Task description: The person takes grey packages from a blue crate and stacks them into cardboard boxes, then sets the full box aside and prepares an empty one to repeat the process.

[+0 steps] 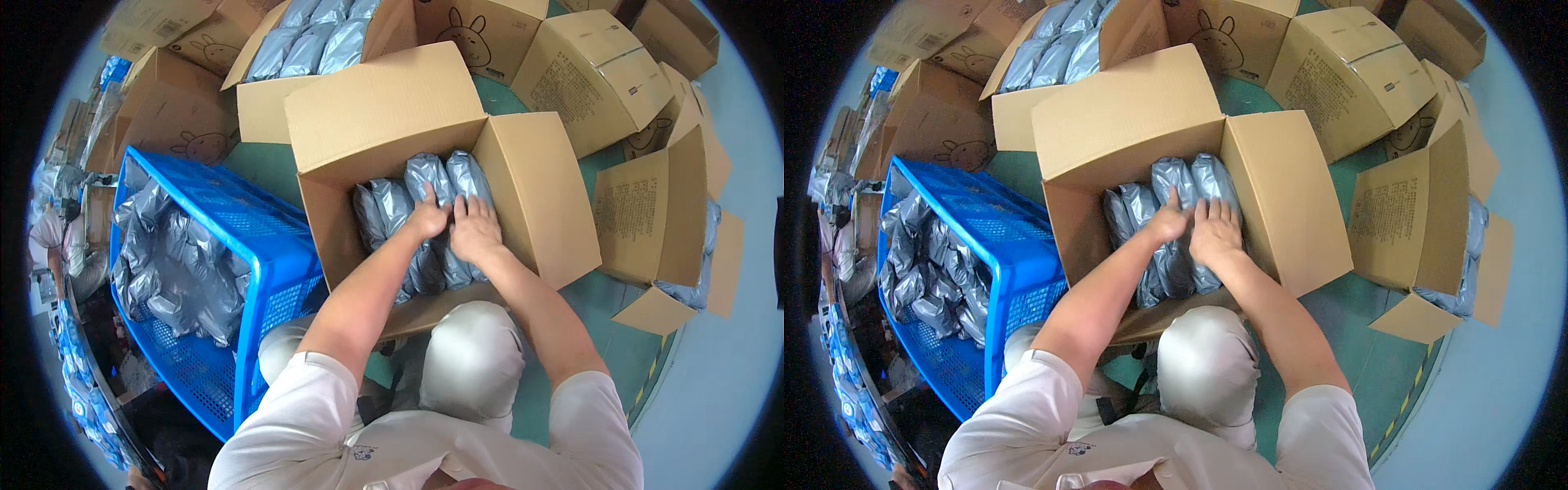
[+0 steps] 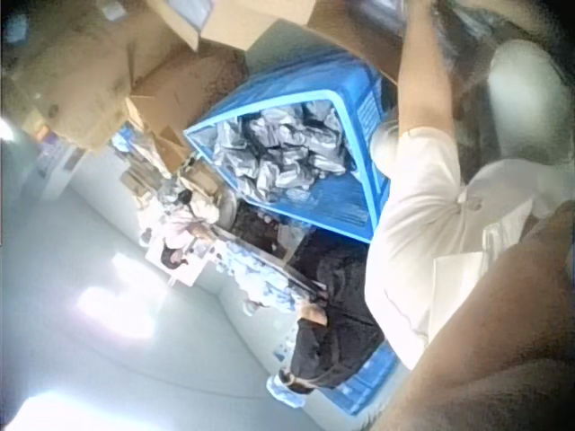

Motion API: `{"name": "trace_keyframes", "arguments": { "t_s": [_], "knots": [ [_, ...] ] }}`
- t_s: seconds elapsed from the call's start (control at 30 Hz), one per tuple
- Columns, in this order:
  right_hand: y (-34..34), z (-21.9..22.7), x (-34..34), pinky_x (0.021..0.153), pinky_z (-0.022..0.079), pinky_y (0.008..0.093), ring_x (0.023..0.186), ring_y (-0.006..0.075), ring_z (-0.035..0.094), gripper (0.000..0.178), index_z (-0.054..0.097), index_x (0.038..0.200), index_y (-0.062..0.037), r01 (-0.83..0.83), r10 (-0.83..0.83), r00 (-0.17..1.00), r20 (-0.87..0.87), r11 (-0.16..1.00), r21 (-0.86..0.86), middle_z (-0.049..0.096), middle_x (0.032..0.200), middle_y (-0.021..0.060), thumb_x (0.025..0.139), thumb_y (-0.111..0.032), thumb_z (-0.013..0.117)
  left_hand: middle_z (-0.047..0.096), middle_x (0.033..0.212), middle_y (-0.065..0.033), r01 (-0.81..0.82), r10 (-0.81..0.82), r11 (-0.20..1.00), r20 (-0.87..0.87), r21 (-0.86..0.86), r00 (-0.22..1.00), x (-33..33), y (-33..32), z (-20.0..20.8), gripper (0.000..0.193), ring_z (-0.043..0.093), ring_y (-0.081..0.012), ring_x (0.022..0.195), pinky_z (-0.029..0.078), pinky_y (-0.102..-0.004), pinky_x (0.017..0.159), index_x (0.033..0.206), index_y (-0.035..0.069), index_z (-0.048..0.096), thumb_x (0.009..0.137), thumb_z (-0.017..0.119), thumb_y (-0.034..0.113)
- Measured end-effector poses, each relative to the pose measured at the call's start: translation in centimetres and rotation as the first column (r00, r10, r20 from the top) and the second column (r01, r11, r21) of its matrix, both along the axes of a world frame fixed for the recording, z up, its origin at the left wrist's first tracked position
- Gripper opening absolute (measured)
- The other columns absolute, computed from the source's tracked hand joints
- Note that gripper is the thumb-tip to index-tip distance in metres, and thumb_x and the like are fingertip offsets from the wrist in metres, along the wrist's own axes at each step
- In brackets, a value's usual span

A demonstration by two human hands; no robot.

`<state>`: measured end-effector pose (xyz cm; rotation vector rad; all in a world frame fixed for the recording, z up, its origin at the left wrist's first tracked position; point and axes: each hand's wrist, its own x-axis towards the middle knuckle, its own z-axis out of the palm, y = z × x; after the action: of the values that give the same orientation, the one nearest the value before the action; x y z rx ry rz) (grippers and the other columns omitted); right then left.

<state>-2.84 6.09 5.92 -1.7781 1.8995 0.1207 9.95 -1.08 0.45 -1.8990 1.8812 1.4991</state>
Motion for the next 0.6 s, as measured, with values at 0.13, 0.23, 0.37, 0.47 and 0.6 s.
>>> {"name": "trace_keyframes", "arguments": {
  "t_s": [0.13,0.23,0.37,0.47,0.6],
  "knots": [
    [0.3,-2.5,0.8,0.124,0.012,0.0502,0.152,0.0442,0.012,0.078,0.023,0.155,0.0011,-0.111,0.131,0.983,-0.130,0.982,0.150,0.014,0.162,0.0298,0.089,-0.021,0.059,0.056,0.136,-0.0309,0.181,-0.192,0.960,-0.031,-0.216,0.981,2.7,1.2,-1.5,0.080,0.054,-0.0389,0.129,0.042,-0.0407,0.108,0.151,-0.005,0.031,0.095,0.056,0.046],
    [-0.2,-3.2,0.9,0.124,0.011,0.0510,0.151,0.0440,0.013,0.080,0.029,0.152,0.0038,-0.229,0.240,0.956,-0.167,0.970,0.087,0.020,0.160,0.0315,0.088,-0.026,0.066,0.065,0.121,-0.0275,0.416,-0.415,0.909,0.048,-0.023,0.909,5.2,-2.1,5.3,0.056,0.063,-0.0397,0.114,0.049,-0.0458,0.098,0.130,0.002,0.062,0.094,0.057,0.045],
    [0.7,-1.4,-2.1,0.118,0.028,0.0519,0.142,0.0504,0.031,0.071,0.045,0.142,0.0036,-0.137,0.158,0.971,0.182,0.983,-0.122,0.039,0.148,0.0357,0.082,-0.026,0.071,0.066,0.118,-0.0262,0.321,-0.368,0.835,-0.020,-0.447,0.930,9.0,-2.8,19.7,0.051,0.063,-0.0420,0.111,0.049,-0.0483,0.098,0.127,0.002,0.062,0.092,0.058,0.039],
    [1.8,0.7,-2.1,0.112,0.037,0.0460,0.133,0.0450,0.045,0.053,0.055,0.131,0.0053,-0.048,0.076,0.985,0.152,0.983,-0.179,0.047,0.142,0.0320,0.089,-0.025,0.067,0.070,0.112,-0.0182,-0.005,-0.270,0.835,-0.418,-0.550,0.867,17.0,-1.3,29.3,0.044,0.069,-0.0284,0.104,0.053,-0.0375,0.094,0.124,0.001,0.063,0.096,0.063,0.034],
    [2.5,6.6,-1.4,0.100,0.048,0.0367,0.113,0.0313,0.063,0.044,0.058,0.128,0.0050,0.145,-0.101,0.885,0.455,0.988,-0.062,0.065,0.122,0.0229,0.096,-0.024,0.066,0.071,0.104,-0.0074,-0.549,0.231,0.701,-0.583,-0.455,0.779,33.2,0.3,26.6,0.025,0.066,-0.0141,0.098,0.054,-0.0294,0.085,0.117,0.000,0.066,0.098,0.063,0.016]
  ]
}}
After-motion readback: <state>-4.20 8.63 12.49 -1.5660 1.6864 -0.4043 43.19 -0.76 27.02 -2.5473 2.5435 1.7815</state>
